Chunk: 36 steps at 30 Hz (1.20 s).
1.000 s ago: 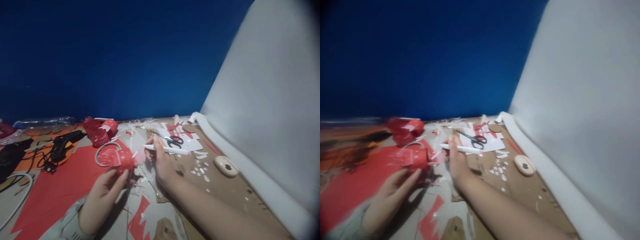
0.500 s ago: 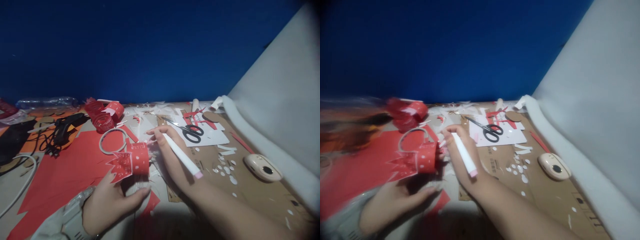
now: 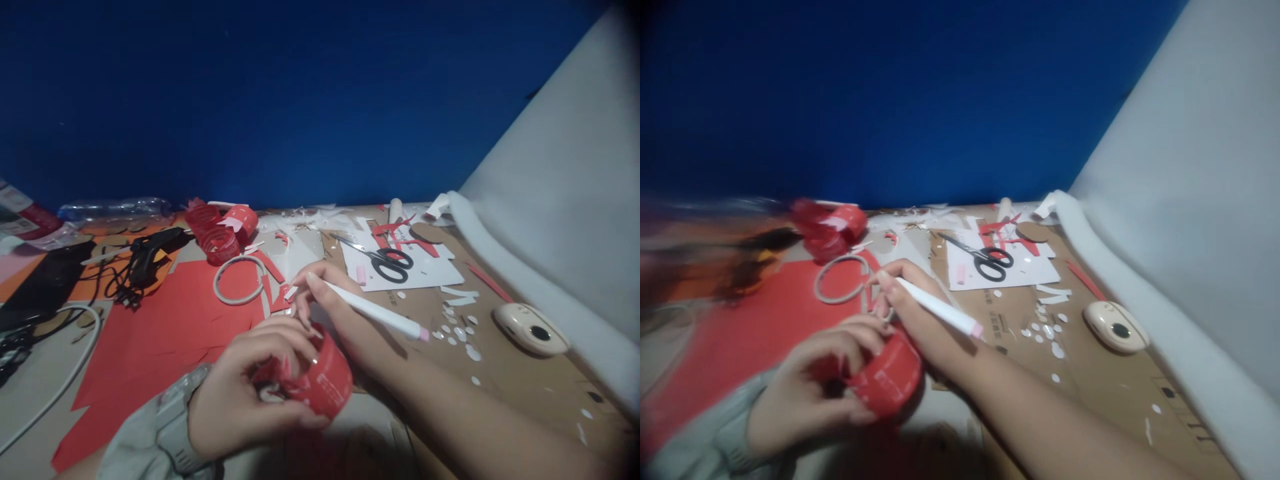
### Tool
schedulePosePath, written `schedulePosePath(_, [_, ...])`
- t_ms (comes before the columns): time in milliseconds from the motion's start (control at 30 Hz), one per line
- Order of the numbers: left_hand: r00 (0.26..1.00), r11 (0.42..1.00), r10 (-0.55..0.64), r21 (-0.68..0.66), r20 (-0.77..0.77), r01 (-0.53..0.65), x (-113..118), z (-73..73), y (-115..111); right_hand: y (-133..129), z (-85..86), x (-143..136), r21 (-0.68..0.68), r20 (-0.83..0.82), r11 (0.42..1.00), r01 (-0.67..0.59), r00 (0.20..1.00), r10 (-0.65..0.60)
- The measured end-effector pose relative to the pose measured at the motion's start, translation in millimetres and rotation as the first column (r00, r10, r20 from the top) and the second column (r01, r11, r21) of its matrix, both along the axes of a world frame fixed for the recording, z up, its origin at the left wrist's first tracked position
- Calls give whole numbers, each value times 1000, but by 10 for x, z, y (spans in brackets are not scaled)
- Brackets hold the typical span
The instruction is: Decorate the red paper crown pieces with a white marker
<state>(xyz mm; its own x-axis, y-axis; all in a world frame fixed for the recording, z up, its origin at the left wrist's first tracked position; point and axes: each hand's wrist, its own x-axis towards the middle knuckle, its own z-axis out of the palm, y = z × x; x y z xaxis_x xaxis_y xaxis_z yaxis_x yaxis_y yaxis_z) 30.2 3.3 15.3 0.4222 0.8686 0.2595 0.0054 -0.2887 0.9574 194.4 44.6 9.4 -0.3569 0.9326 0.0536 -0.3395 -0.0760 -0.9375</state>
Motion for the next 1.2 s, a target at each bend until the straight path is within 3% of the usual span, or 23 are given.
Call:
schedulePosePath(100, [991,989,102,-113,92,-92,-35,-34,22,25,-33,4,13,-38,1000,12,999,-11])
schedulePosePath(233, [969,920,219,-356,118,-165,-49,-44,50,77,-88,12,-27,-45,999,31,998,-33])
schedulePosePath(333, [957,873,220,-476,190,-106,-24,-42,72,85,-85,14,-38,51,997,62,997,-60])
schedulePosePath(433, [958,875,180,-481,224,-52,2,-62,82,59,-50,2,-49,134,994,101,987,-94])
schedulePosePath(533, [960,918,249,-346,131,-191,2,-98,64,37,-31,6,-27,173,992,127,978,-120])
schedulePosePath(633, [919,922,388,29,-71,-387,-27,-115,18,41,-47,37,22,201,980,197,959,-197])
schedulePosePath(700, [859,884,428,325,-281,-335,-46,-103,-7,48,-58,59,34,227,969,245,942,-247])
schedulePosePath(767, [765,854,451,472,-459,-220,-56,-81,-16,47,-57,70,66,272,964,256,925,-264])
schedulePosePath(833, [719,846,456,507,-524,-168,-55,-63,-13,36,-41,68,116,318,966,229,913,-255])
schedulePosePath(1000, [759,843,439,514,-481,-161,-48,-45,-16,-1,-12,23,137,361,982,132,916,-173])
schedulePosePath(1100, [753,825,473,529,-457,-197,-49,-28,14,-4,-37,-6,144,323,974,178,921,-216])
schedulePosePath(1200, [770,801,482,567,-418,-194,-55,-11,90,6,-71,-8,139,128,949,284,945,-302])
